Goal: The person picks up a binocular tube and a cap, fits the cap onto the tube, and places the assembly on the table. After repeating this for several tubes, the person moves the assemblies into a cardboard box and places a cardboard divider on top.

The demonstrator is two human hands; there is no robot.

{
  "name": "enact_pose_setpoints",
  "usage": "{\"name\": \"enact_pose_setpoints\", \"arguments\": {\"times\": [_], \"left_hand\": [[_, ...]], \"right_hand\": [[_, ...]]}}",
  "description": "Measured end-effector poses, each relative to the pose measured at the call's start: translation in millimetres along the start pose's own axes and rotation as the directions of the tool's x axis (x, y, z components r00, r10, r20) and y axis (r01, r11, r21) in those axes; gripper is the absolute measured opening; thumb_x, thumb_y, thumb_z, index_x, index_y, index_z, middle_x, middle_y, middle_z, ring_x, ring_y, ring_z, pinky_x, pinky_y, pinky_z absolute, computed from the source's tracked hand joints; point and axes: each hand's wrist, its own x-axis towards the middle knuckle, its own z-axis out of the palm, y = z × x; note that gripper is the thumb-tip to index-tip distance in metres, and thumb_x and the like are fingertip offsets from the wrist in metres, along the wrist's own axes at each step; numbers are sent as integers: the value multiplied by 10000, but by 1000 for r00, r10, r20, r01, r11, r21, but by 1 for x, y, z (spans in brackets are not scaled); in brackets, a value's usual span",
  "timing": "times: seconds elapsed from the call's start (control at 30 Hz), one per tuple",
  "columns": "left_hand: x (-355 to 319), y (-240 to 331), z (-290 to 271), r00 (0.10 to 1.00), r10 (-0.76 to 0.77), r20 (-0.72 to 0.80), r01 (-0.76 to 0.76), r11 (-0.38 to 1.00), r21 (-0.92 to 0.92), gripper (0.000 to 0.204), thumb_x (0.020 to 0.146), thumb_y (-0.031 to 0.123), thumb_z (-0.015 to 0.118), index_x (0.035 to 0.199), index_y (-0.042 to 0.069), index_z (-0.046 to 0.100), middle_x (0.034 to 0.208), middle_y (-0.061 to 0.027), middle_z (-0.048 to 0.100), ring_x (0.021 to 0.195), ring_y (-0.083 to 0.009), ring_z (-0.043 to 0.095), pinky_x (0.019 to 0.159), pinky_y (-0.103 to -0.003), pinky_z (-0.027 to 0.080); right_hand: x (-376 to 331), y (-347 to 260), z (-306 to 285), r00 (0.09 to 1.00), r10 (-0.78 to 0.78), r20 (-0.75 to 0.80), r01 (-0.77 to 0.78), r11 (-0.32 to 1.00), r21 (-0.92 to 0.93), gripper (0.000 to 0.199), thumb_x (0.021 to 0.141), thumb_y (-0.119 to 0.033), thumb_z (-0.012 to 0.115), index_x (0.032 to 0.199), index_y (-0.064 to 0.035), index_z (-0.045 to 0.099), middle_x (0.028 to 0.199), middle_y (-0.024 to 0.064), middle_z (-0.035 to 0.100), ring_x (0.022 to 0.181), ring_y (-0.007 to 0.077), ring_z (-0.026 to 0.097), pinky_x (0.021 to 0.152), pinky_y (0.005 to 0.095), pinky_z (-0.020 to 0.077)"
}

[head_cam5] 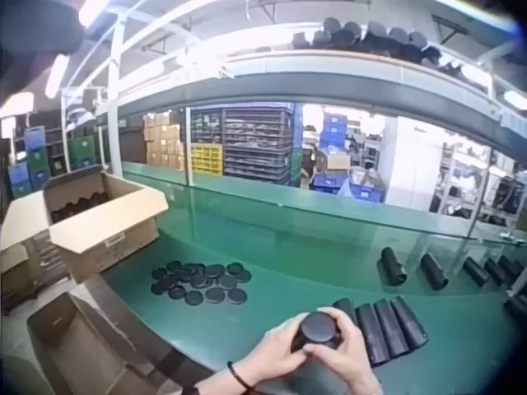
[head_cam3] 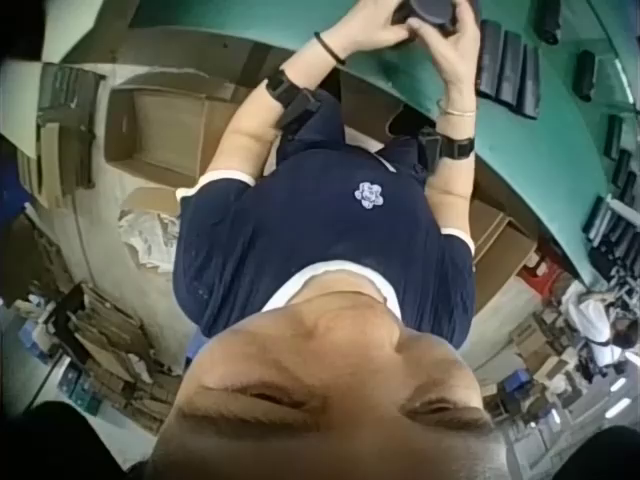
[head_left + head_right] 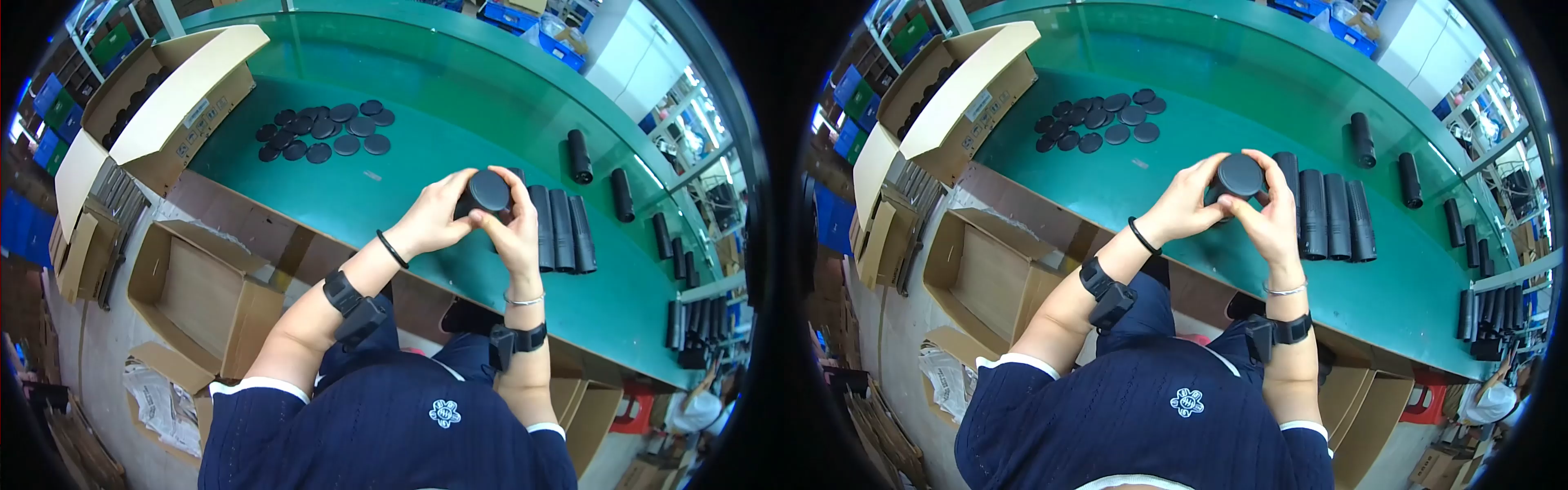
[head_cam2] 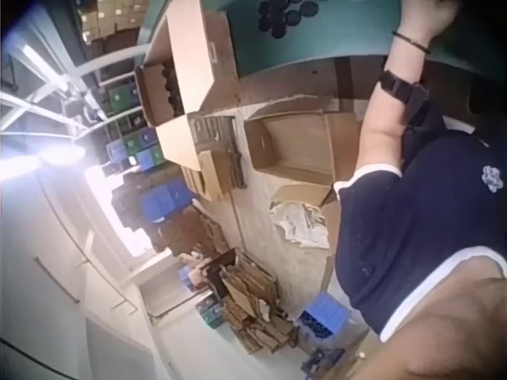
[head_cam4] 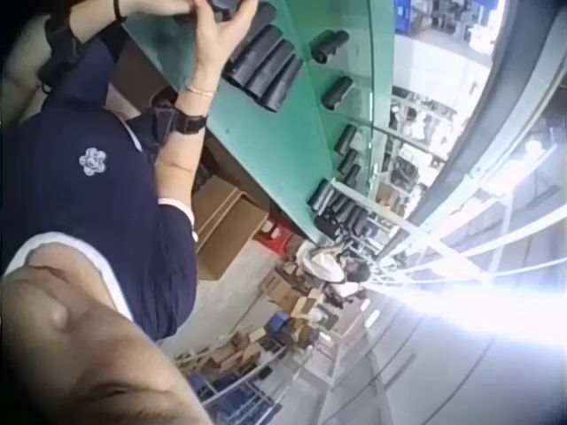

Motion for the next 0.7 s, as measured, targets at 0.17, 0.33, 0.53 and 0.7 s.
{"name": "enact_pose_setpoints", "arguments": {"times": [0.17, 0.33, 0.53, 0.7], "left_hand": [[1, 8, 1, 997, 8, 81, 11, 971, -240, 683, 715, 148, 780, 1293, -2, 450, 1230, -188, 552, 1120, -321, 573, 911, -378, 489], [-3, 7, 13, 1000, 5, 0, -5, 1000, -27, 618, 702, 147, 733, 1238, 6, 459, 1139, -224, 582, 1044, -402, 588, 865, -436, 505], [1, 13, 12, 995, -12, -102, 13, 1000, 14, 556, 686, 99, 676, 1204, -8, 502, 1075, -225, 615, 989, -398, 618, 823, -413, 522], [-12, 19, 22, 979, -109, -171, 150, 957, 249, 745, 689, 212, 768, 1299, 22, 383, 1114, -161, 498, 1040, -358, 548, 868, -410, 491]], "right_hand": [[-3, 2, -16, 993, -18, 114, 19, 1000, -15, 669, 683, -21, 798, 1291, -19, 520, 1205, 41, 515, 1139, 173, 536, 963, 299, 470], [-4, -8, -15, 994, 50, 98, -50, 999, 1, 642, 668, 10, 790, 1259, -23, 540, 1141, 33, 541, 1090, 155, 553, 916, 276, 479], [3, -8, -10, 993, -87, 76, 105, 954, -280, 611, 652, 40, 765, 1219, -41, 549, 1145, 52, 547, 1032, 144, 545, 888, 273, 449], [-2, 6, -20, 990, 64, 124, -81, 988, 134, 647, 687, 55, 733, 1284, -1, 488, 1246, 98, 529, 1203, 197, 495, 1014, 328, 431]]}}
